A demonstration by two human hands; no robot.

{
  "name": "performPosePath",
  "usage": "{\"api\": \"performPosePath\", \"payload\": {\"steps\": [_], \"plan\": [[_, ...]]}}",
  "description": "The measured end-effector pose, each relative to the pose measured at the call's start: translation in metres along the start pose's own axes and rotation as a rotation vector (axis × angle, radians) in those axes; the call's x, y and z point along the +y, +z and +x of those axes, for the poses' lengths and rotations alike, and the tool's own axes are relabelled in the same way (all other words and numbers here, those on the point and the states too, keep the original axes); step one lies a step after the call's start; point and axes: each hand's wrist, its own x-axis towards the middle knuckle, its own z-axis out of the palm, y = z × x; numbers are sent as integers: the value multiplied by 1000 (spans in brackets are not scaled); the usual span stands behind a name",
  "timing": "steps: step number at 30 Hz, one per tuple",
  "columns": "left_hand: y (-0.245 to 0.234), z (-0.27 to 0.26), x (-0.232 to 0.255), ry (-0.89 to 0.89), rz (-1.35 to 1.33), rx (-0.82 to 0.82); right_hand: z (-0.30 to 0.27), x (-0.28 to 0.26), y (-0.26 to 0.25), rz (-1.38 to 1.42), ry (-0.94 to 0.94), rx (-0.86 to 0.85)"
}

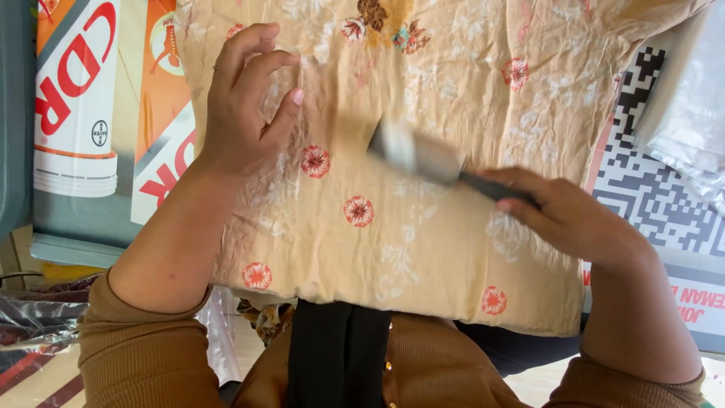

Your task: Using a lint roller to remove lint and debris from a floral dress laid out on a work surface.

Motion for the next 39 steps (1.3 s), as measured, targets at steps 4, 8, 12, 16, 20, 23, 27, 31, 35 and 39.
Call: {"api": "performPosePath", "payload": {"steps": [4, 8, 12, 16, 20, 23, 27, 31, 35, 39], "plan": [[0, -1, -3, -1, 13, -1, -4, -1, 11, 32, -325, -377], [3, -5, -7, -31, 49, -31, -5, 12, 3, 96, -406, -292], [2, -3, -7, -10, 46, -43, -4, 5, -12, 107, 150, 142], [1, -5, -8, -53, 25, -58, -3, 7, -2, 61, -15, -120], [1, -6, -15, -98, 29, -90, -11, -2, 3, 124, -385, -447], [2, -9, -22, -104, 75, -114, -16, 13, -5, 109, -366, -267], [0, -7, -23, -36, 139, -205, -27, 12, -25, 26, 197, 137], [3, -9, -33, 2, 232, -243, -24, 28, -24, 49, 143, 17], [1, -6, -26, -31, 194, -251, -25, 27, -13, 88, -148, -344], [0, -7, -28, -19, 205, -260, -26, 35, -16, 72, -336, -166]]}}
